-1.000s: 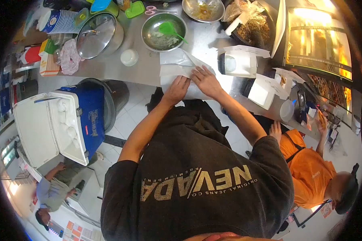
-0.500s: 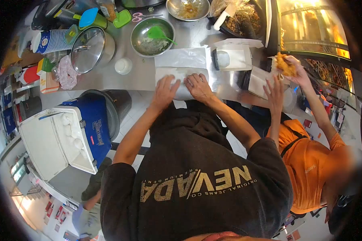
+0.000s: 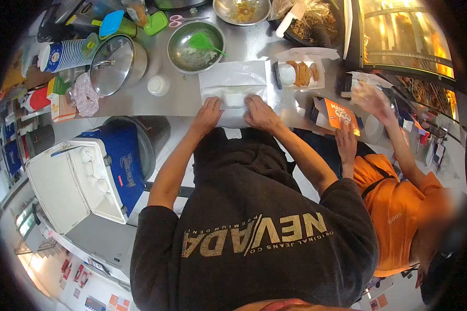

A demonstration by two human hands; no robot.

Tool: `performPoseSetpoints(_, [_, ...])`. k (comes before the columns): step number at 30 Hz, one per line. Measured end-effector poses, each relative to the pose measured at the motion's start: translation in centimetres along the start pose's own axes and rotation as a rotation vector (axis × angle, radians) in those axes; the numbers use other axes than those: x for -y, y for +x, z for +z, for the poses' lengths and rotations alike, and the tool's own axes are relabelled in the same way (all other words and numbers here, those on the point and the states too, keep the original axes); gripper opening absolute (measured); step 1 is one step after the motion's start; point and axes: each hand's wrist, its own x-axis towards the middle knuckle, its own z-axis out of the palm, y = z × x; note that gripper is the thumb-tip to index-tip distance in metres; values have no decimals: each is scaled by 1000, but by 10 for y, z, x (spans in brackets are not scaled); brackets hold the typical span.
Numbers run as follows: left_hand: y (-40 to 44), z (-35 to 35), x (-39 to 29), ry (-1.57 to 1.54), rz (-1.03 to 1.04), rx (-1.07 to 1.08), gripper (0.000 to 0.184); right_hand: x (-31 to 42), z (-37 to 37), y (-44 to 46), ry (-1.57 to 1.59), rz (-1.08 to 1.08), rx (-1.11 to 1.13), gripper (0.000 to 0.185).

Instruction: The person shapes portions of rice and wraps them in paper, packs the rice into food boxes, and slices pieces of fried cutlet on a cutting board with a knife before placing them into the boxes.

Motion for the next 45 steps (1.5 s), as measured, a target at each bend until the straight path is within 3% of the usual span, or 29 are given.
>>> performPoseSetpoints(4, [0, -5, 7, 8, 2, 94, 29, -20, -4, -10, -149, -98, 110, 31])
performPoseSetpoints(8, [15, 4, 41, -72, 4, 129, 37, -15, -25, 25, -193, 195, 353, 34])
performPoseSetpoints(11, [51, -26, 24, -245, -551, 327, 44, -32, -14, 67, -58, 684, 624, 31])
performPoseSetpoints(14, [83, -47, 10, 69, -550, 355, 51, -35, -12, 93, -215, 736, 561, 43])
performPoseSetpoints(16, [84, -40, 10, 254, -215, 106, 47, -24, -10, 95, -441, 470, 207, 44])
performPoseSetpoints(18, [77, -26, 12, 307, -26, 16, 42, -22, -16, 92, -524, 167, 146, 33])
performPoseSetpoints(20, [66, -13, 18, 248, 19, 83, 37, -18, -16, 86, -366, 243, 390, 23])
performPoseSetpoints(22, [43, -4, 16, 191, -72, 61, 32, -5, -20, 78, -251, 346, 532, 21])
performPoseSetpoints(25, [14, 19, -6, 131, -288, -6, 33, 12, -4, 44, -151, 320, 289, 23])
performPoseSetpoints(29, [5, 43, -39, 100, -398, -239, 43, 43, 21, 34, -125, 460, 156, 60])
performPoseSetpoints(30, [1, 37, -41, 66, -353, -167, 57, 59, 18, 35, -111, 527, 176, 69])
performPoseSetpoints(32, [-5, 35, -37, -10, -207, -266, 66, 76, 15, 40, 54, 659, 294, 89])
performPoseSetpoints(36, [-19, 45, -23, -156, -144, -218, 82, 119, 18, 47, -137, 560, 352, 87])
performPoseSetpoints(39, [-21, 48, -25, -225, -205, -265, 85, 92, 43, 44, 40, 595, 153, 84])
performPoseSetpoints(42, [-17, 43, -28, -221, -265, -281, 82, 79, 8, 73, 115, 775, 305, 75])
performPoseSetpoints(45, [-19, 27, -32, -287, -277, -215, 78, 74, 15, 70, 228, 710, 128, 67])
